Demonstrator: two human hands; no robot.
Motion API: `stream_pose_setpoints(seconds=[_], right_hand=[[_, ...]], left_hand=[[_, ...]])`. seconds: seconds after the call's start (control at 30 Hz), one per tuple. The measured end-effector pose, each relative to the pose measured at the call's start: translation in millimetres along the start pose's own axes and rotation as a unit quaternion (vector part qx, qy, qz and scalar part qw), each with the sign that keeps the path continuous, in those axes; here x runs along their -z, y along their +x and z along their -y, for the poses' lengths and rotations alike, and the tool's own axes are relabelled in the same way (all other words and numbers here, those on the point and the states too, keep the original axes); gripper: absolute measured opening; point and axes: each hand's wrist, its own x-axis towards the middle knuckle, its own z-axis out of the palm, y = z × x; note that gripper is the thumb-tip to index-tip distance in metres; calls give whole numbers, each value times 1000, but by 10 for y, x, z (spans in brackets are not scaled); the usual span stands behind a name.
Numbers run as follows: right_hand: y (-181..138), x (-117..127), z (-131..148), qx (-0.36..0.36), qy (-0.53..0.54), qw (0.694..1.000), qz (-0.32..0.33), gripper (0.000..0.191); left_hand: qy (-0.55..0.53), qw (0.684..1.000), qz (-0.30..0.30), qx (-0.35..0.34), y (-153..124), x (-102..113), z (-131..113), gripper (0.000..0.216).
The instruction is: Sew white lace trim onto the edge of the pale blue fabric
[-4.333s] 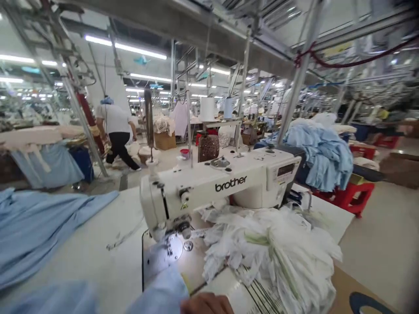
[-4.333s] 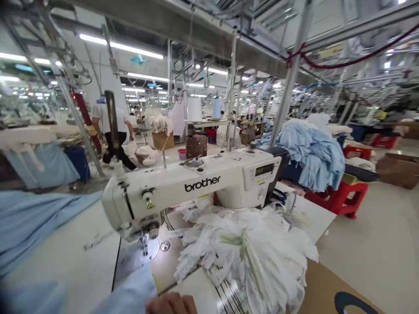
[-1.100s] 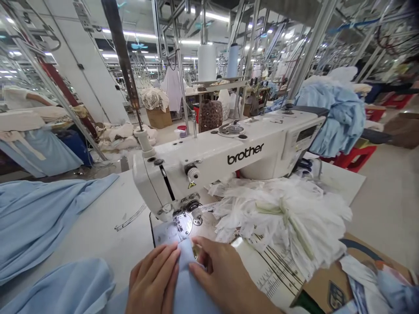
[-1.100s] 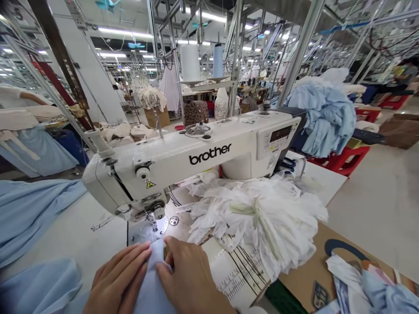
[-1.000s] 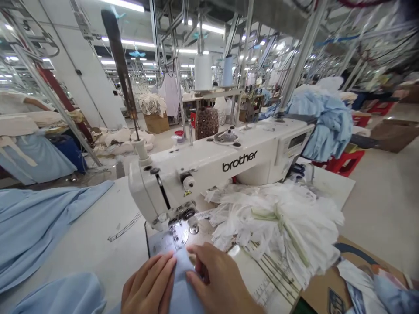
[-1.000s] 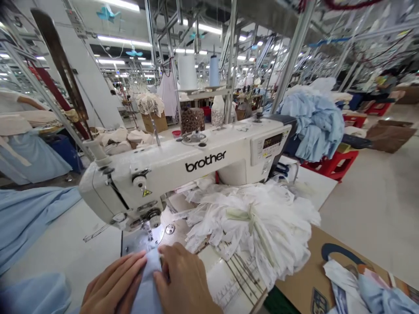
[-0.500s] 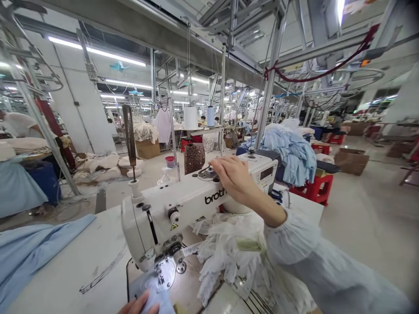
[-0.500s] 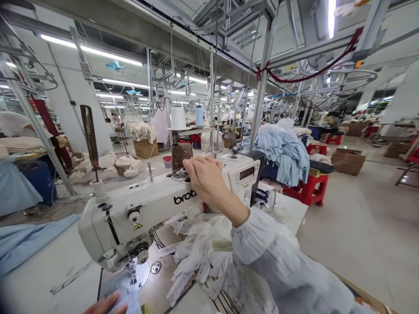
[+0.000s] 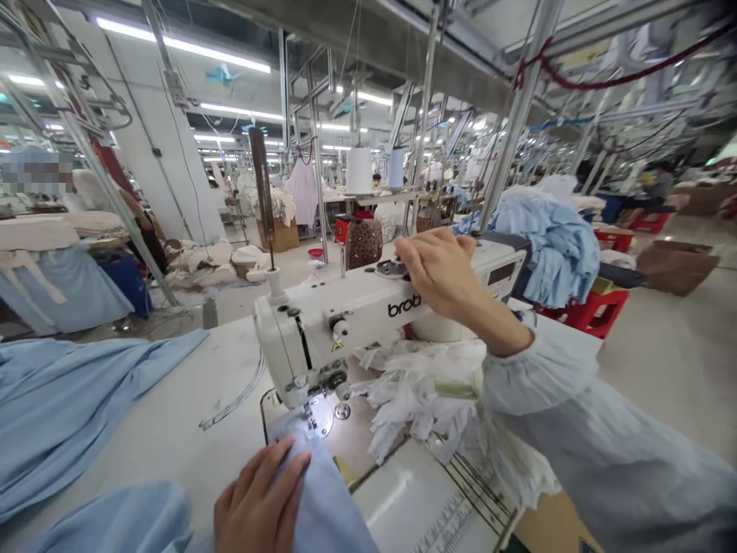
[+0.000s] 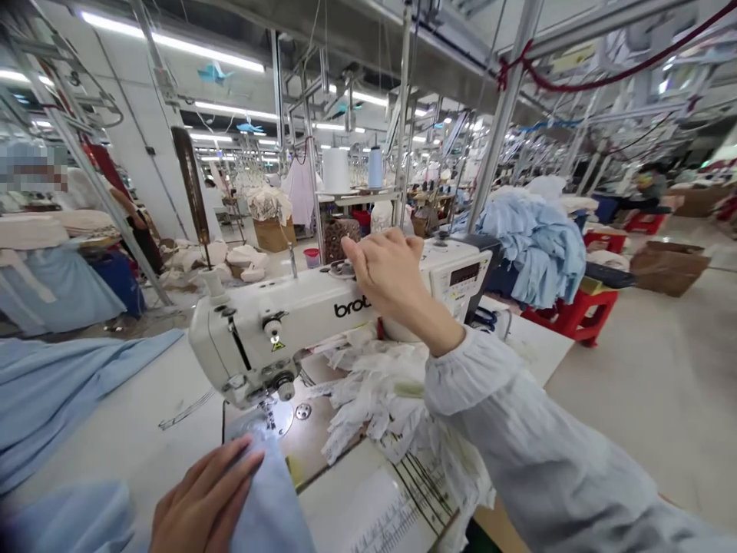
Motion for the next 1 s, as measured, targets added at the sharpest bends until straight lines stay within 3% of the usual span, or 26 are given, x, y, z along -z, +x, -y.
stream_pose_setpoints(seconds=[0.13,0.2,0.27,0.33,0.43,0.5,0.63,0.77,0.87,0.93,1.0], right_hand=[[-82,41,-32,9,-9,1000,-14,54],[-247,112,4,37,10,998,-53,45],[-551,182,108,64,49,991,-111,28],[-982,197,274,65,109,984,-121,15],[-1693,51,572,39,238,965,107,8],[-2060,-120,750,-9,257,948,189,8],[-2330,-374,959,-45,253,938,230,16],[-2251,-421,997,-87,301,911,267,14],[-2187,-430,994,-122,338,891,279,4],[-2154,-438,999,-150,352,874,298,22],[-2130,-445,1012,-170,348,861,331,23]], left_hand=[[-40,999,17,25,-30,15,-38,37],[-66,997,17,36,-35,26,-51,36],[-84,995,18,41,-34,33,-43,35],[-88,996,23,23,-30,32,-7,33],[-78,997,30,-7,-20,22,65,36],[-76,996,37,-9,-11,28,87,39],[-65,997,46,-16,22,104,23,39],[-60,997,22,-46,73,194,-79,32],[-88,991,36,-92,101,221,-89,32],[-103,989,47,-99,114,224,-72,34],[-98,988,51,-105,129,229,-55,35]])
